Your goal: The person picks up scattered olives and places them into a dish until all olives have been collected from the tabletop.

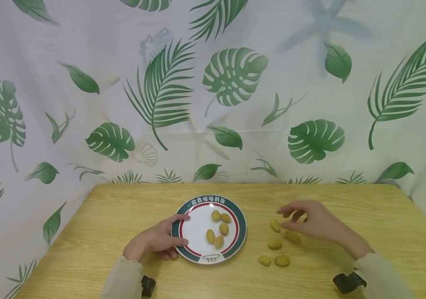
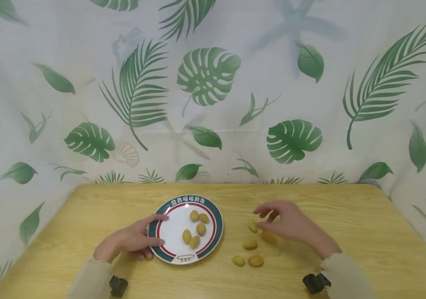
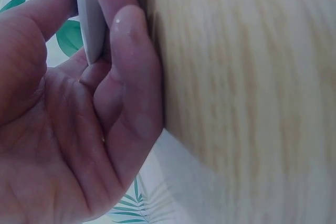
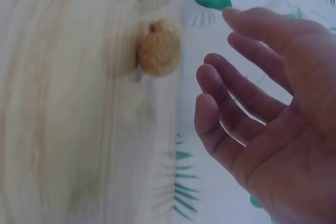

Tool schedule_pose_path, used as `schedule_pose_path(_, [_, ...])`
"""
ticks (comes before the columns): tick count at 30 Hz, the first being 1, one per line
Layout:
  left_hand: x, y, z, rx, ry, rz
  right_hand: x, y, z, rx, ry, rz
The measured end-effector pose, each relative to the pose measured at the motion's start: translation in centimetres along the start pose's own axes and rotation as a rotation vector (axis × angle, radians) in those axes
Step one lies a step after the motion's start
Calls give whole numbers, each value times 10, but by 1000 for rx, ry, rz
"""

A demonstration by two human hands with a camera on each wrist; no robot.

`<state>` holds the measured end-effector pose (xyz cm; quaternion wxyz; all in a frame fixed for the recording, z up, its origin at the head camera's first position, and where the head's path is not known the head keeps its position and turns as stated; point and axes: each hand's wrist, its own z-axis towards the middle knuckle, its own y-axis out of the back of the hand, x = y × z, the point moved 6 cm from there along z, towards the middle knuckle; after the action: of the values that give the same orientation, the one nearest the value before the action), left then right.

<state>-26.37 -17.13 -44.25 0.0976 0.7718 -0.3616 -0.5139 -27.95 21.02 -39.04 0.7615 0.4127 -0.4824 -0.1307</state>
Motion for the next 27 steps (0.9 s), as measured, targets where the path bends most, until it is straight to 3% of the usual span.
schedule_pose_path(5, [2,0,0,-4,9,3,-10,3,-9,20,-11,20])
schedule_pose_path(16, [1,0,-1,-7,15,3,-37,0,-22,155,-60,48])
schedule_pose_path(23, [0,1,-1,-7,12,2,-39,-3,-24,161,-95,56])
schedule_pose_path(27, [-1,0,-1,-10,4,5,-36,-6,-23,152,-63,34])
